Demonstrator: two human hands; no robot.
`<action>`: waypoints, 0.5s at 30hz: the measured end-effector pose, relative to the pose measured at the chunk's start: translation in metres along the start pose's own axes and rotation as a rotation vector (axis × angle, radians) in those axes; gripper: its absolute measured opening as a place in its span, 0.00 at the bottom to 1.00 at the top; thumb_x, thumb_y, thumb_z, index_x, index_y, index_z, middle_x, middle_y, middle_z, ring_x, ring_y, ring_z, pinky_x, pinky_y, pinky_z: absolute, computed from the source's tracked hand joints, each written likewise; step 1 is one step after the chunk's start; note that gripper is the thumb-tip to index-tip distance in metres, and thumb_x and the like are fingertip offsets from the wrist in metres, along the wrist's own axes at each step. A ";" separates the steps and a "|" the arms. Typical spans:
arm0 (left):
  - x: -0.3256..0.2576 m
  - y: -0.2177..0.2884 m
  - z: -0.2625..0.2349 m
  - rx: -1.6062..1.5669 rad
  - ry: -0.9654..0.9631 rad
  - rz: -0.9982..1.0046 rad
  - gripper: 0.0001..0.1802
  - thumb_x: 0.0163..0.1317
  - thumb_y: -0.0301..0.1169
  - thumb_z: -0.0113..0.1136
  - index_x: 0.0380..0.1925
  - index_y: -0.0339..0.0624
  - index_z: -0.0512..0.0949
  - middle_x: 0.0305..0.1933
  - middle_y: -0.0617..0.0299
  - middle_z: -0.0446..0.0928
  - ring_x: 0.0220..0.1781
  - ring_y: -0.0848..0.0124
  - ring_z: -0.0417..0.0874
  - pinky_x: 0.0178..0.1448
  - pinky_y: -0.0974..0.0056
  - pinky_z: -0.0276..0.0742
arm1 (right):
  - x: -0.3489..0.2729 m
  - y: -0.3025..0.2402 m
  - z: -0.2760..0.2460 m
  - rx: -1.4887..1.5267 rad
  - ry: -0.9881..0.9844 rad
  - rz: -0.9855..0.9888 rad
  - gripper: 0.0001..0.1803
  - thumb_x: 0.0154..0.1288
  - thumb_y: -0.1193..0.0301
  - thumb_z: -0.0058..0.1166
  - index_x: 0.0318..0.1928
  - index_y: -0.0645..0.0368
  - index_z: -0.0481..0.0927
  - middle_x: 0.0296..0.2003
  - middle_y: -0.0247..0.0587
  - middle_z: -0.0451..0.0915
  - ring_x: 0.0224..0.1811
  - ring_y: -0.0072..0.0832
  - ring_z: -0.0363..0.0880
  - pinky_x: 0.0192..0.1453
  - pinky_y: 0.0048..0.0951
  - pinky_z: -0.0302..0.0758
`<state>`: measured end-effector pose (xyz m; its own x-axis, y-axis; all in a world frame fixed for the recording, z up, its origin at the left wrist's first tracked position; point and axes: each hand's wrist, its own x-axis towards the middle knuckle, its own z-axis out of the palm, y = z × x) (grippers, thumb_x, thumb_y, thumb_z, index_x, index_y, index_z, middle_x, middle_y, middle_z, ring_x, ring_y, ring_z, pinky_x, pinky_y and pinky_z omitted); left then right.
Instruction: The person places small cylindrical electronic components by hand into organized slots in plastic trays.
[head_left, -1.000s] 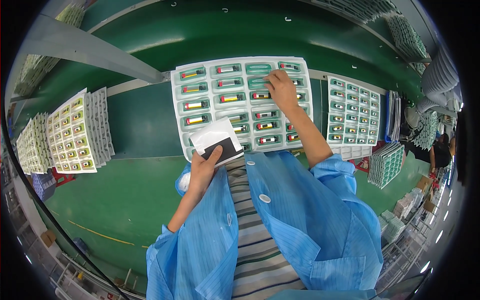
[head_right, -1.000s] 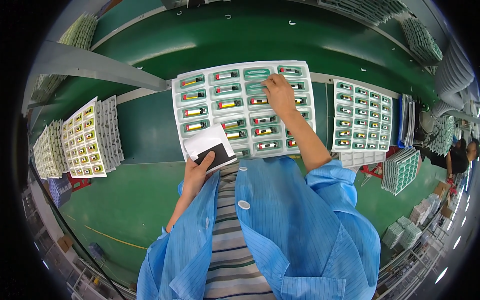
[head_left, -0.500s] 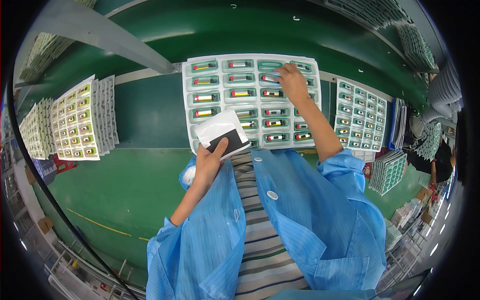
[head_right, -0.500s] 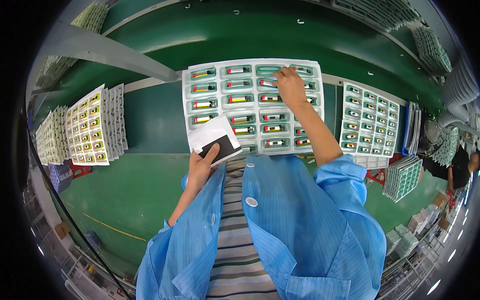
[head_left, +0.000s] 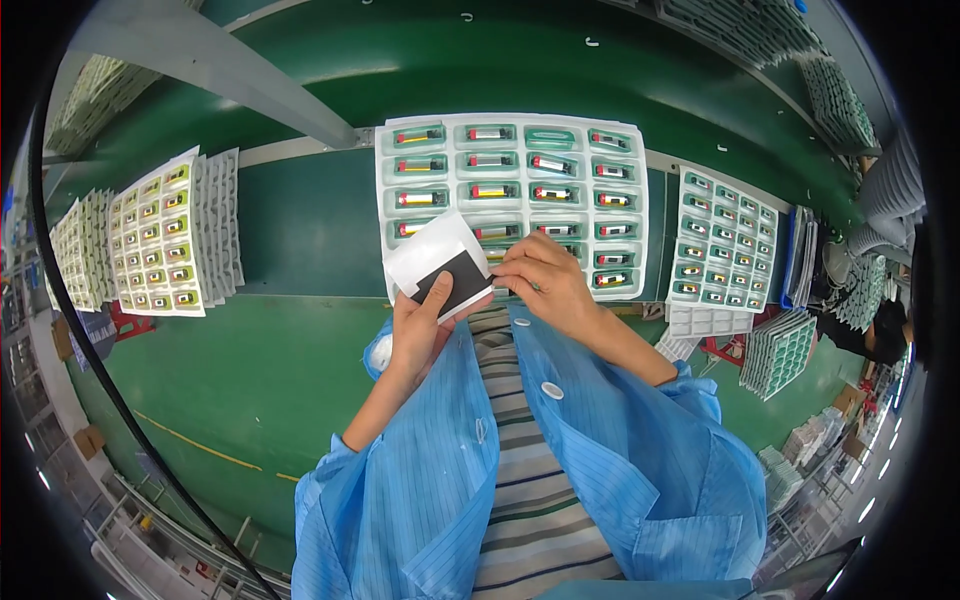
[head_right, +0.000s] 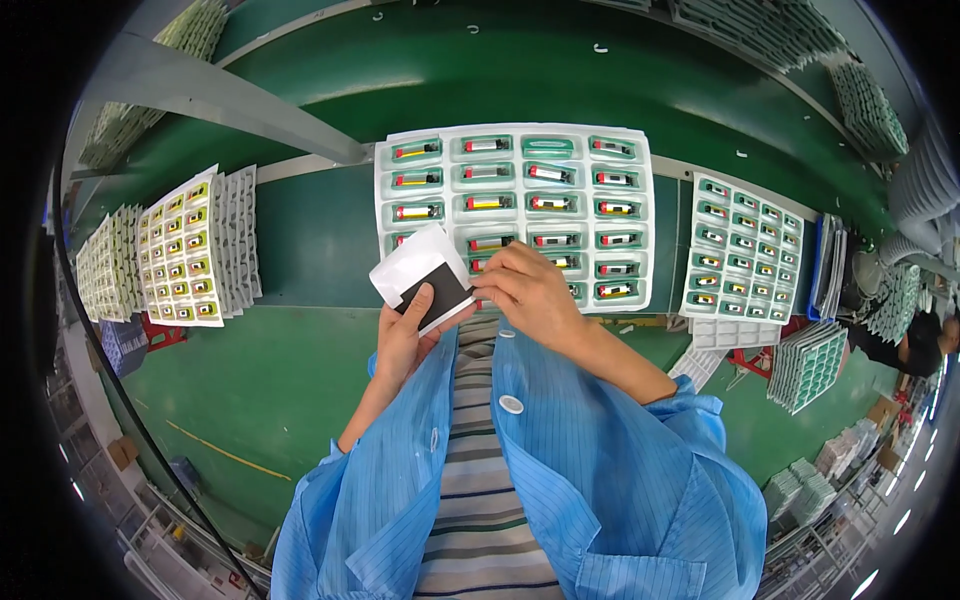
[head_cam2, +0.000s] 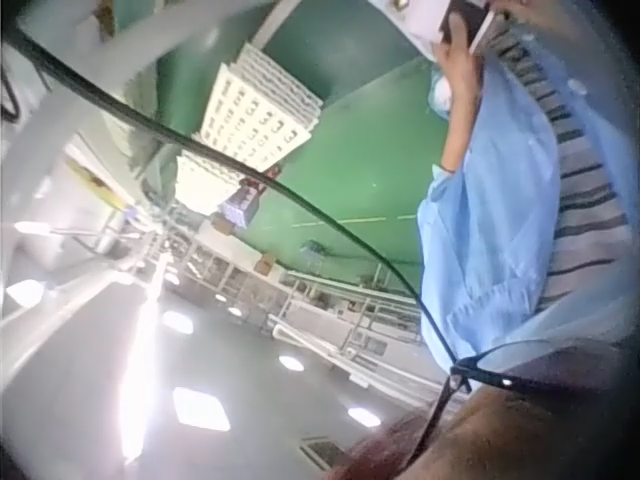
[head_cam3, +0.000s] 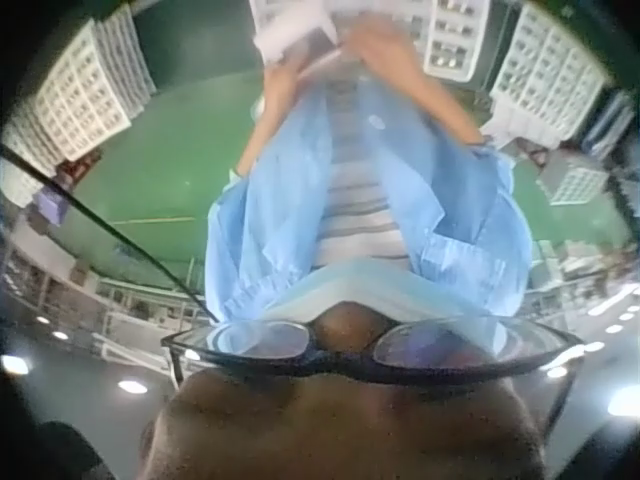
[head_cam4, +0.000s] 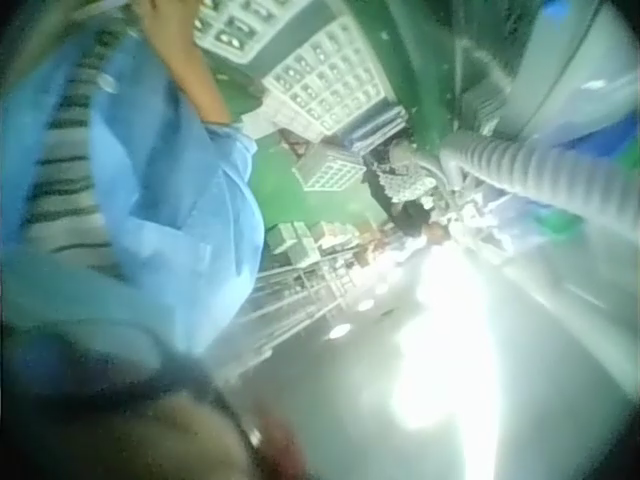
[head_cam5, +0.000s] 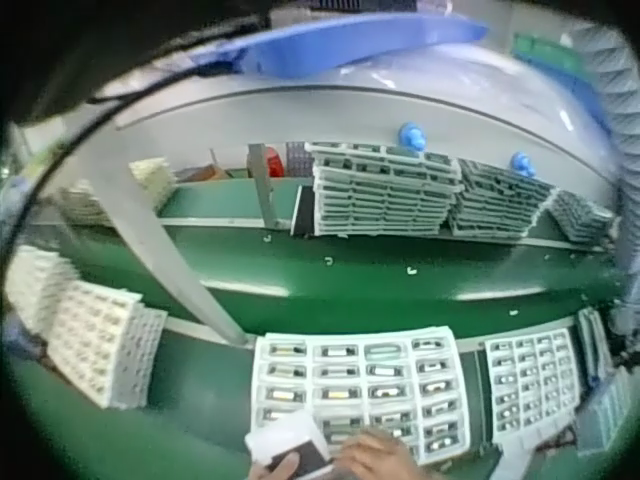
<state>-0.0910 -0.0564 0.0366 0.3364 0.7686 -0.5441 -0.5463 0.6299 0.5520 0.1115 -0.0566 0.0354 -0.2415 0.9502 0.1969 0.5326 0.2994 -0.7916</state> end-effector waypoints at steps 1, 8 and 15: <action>0.000 0.000 0.000 0.011 0.010 -0.016 0.20 0.72 0.29 0.48 0.60 0.30 0.64 0.56 0.46 0.74 0.55 0.53 0.80 0.57 0.49 0.83 | 0.000 0.000 0.000 0.022 0.019 0.007 0.06 0.50 0.75 0.65 0.31 0.60 0.82 0.31 0.36 0.77 0.36 0.33 0.77 0.39 0.33 0.74; 0.000 -0.007 -0.007 -0.012 0.106 0.027 0.20 0.70 0.27 0.51 0.59 0.32 0.65 0.56 0.47 0.74 0.55 0.54 0.80 0.57 0.49 0.83 | 0.004 0.017 -0.011 0.235 -0.105 0.120 0.05 0.56 0.75 0.63 0.32 0.59 0.80 0.33 0.37 0.78 0.38 0.30 0.77 0.44 0.31 0.74; -0.002 -0.009 -0.011 0.040 0.145 0.017 0.23 0.69 0.29 0.54 0.60 0.30 0.63 0.56 0.46 0.73 0.54 0.53 0.80 0.57 0.50 0.83 | 0.047 0.168 -0.052 -0.232 0.095 0.459 0.05 0.57 0.69 0.62 0.33 0.56 0.84 0.33 0.42 0.80 0.34 0.39 0.80 0.39 0.36 0.76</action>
<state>-0.0955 -0.0653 0.0257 0.2113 0.7565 -0.6189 -0.5187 0.6234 0.5850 0.2318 0.0428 -0.0581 0.1278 0.9886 -0.0798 0.7350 -0.1484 -0.6617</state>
